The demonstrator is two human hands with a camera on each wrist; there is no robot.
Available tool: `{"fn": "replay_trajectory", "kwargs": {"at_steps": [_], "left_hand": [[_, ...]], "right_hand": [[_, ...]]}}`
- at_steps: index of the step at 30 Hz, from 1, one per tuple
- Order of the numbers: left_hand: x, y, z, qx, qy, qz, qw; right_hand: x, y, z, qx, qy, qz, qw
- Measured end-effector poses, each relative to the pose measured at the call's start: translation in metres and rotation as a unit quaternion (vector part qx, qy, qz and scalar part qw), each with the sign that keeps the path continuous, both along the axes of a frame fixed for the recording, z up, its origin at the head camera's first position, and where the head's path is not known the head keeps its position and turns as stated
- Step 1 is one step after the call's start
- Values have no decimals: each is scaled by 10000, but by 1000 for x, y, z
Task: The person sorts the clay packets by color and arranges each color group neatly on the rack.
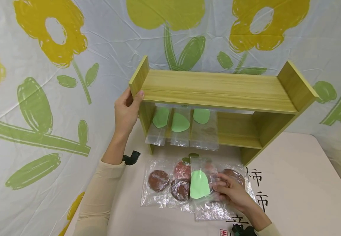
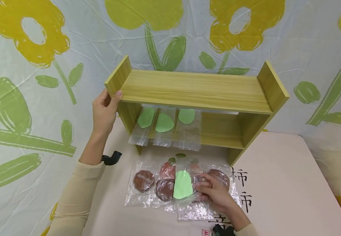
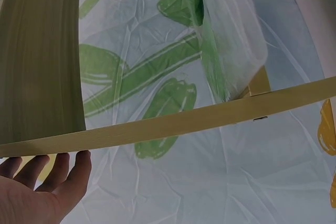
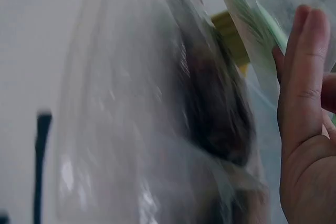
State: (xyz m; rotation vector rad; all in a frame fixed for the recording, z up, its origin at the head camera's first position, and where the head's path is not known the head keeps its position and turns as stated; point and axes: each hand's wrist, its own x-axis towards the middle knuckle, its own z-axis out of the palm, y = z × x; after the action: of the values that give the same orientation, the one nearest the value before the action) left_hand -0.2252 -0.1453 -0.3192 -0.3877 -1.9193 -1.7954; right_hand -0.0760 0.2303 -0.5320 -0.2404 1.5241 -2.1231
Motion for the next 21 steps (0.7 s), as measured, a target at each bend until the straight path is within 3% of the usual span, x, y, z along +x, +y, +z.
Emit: {"fn": "replay_trajectory", "kwargs": {"at_steps": [13,21], "left_hand": [[-1,-1,0,43,78,-75,9999],[1,-1,1,22,77,-89,9999]], "right_hand": [[3,45,26,-281,459,369,9979],[3,74,45,-1073,970,604,9876]]}}
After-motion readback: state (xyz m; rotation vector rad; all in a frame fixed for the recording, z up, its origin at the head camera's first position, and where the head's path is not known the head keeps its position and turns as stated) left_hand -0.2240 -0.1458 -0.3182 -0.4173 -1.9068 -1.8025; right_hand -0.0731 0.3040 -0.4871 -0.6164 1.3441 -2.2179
